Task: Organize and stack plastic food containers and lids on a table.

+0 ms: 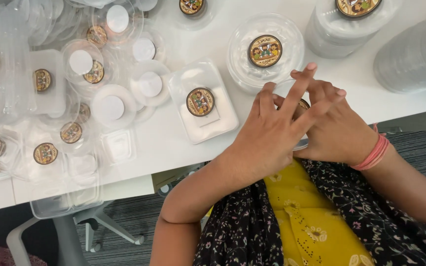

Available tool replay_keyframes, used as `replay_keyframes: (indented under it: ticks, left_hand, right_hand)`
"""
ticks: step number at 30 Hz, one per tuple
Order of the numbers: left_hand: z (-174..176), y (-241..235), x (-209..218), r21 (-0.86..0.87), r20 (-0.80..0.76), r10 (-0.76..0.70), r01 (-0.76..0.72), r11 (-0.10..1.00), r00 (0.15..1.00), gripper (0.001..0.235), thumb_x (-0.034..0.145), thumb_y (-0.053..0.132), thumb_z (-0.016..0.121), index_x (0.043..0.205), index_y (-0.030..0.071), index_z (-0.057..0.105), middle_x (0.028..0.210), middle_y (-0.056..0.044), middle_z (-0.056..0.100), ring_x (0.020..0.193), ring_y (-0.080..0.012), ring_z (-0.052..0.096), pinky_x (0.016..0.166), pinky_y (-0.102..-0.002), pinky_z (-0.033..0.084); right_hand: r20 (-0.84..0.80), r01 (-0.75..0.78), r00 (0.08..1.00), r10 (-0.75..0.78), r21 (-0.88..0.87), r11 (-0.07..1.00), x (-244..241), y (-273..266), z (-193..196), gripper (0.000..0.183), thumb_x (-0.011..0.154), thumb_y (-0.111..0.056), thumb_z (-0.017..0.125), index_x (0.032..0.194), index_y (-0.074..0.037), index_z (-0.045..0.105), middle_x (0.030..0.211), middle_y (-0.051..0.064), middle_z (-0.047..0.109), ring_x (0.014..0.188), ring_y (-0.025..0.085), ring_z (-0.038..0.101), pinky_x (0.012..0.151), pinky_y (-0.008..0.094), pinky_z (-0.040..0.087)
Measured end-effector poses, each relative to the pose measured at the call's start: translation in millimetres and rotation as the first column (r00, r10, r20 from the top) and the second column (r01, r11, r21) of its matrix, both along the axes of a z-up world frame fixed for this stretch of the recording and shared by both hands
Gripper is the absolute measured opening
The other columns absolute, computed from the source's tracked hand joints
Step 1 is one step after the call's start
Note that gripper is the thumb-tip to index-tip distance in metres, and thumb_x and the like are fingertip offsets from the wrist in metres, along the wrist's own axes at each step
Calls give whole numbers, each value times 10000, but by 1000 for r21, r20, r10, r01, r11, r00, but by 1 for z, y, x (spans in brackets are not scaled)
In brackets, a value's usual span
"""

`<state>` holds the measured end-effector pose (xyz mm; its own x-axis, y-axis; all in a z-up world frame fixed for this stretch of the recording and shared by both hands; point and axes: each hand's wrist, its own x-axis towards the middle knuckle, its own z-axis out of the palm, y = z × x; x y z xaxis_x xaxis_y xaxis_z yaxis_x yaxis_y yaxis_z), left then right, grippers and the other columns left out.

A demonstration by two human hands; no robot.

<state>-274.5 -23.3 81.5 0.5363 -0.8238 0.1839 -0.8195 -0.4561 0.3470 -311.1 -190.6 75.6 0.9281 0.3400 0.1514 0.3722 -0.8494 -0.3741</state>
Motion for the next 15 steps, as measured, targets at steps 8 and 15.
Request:
replay_keyframes:
  ticks: [8, 15]
  left_hand:
    - [-3, 6, -1, -106, -107, -24, 13, 994, 994, 1234, 578, 129, 886, 1572, 324, 182, 1697, -199, 61, 1327, -449, 490, 1237, -674, 317]
    - [-29, 0, -2, -448, -273, 83, -203, 870, 958, 1160, 803, 235, 872, 1641, 150, 75, 1719, -232, 75, 1605, -452, 184, 1332, -528, 292]
  right_hand:
    - [-41, -67, 997, 67, -9, 998, 2, -13, -14, 996, 468, -453, 887, 1343, -97, 570, 1571, 249, 296, 1387, 511, 347, 1093, 636, 367]
    - [387, 151, 918, -83, -148, 977, 19, -70, 6, 1003, 619, -467, 925, 1486, -92, 585, 1477, 300, 399, 1360, 461, 430, 1084, 571, 422]
